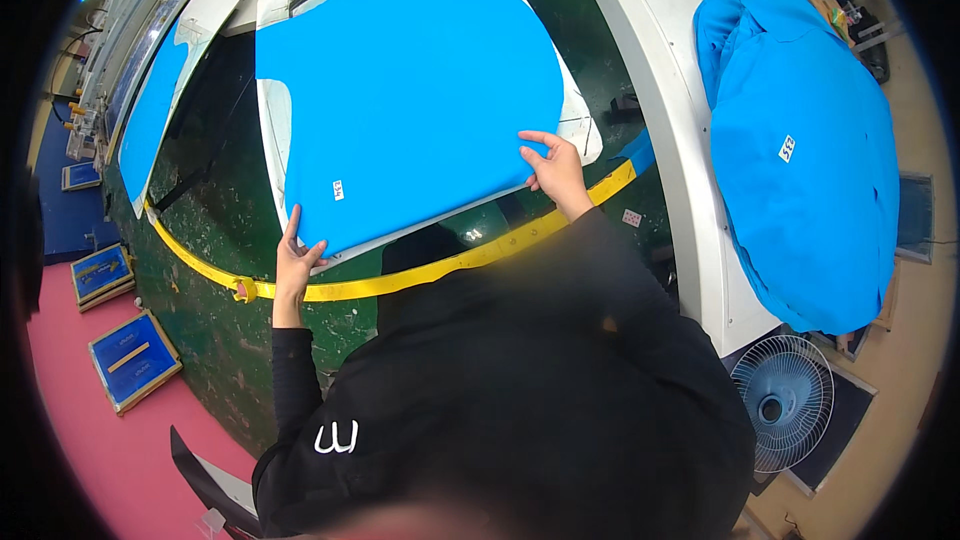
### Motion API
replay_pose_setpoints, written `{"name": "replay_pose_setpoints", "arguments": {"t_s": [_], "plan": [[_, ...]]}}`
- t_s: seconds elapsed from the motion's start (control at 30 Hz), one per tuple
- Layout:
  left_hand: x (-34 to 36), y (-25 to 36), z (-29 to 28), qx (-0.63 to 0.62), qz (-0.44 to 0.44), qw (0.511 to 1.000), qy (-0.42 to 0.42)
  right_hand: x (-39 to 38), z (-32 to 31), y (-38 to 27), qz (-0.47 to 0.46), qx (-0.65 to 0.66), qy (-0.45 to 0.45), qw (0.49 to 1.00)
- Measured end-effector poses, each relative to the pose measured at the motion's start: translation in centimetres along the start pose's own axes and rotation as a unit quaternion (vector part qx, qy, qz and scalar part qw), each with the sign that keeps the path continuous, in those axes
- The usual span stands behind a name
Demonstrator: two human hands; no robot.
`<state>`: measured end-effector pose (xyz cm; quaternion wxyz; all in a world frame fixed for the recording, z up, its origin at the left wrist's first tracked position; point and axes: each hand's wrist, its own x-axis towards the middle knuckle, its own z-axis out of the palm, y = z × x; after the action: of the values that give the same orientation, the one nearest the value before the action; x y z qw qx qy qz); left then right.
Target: Positioning pieces of blue fabric onto a carousel screen printing machine for production.
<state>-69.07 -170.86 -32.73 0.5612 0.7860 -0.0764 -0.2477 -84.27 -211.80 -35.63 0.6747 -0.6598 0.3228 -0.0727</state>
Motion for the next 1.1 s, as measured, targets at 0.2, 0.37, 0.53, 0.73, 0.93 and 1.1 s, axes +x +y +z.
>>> {"name": "replay_pose_setpoints", "arguments": {"t_s": [0.2,0.37,0.53,0.73,0.93,1.1], "plan": [[0.2,-1.3,-0.4,0.04,-0.005,0.999,-0.003,-0.1,0.3,-0.2,0.01,-0.016,-0.024,1.0],[1.3,-4.1,1.6,0.098,0.142,0.982,0.082,-0.8,0.4,0.4,-0.015,-0.018,-0.041,0.999],[-0.2,-5.2,4.5,0.008,0.113,0.981,0.157,-3.7,3.3,-0.2,0.033,0.057,-0.121,0.99],[-2.5,-1.3,5.3,-0.066,-0.035,0.985,0.157,-4.1,3.9,0.6,0.075,0.105,-0.16,0.979],[-2.7,-1.9,6.0,0.056,0.045,0.984,0.162,-4.6,3.6,1.0,0.08,-0.001,-0.157,0.984],[-1.6,-6.1,3.4,0.402,0.127,0.88,0.218,-7.0,1.4,-2.4,0.043,-0.167,-0.213,0.962]]}}
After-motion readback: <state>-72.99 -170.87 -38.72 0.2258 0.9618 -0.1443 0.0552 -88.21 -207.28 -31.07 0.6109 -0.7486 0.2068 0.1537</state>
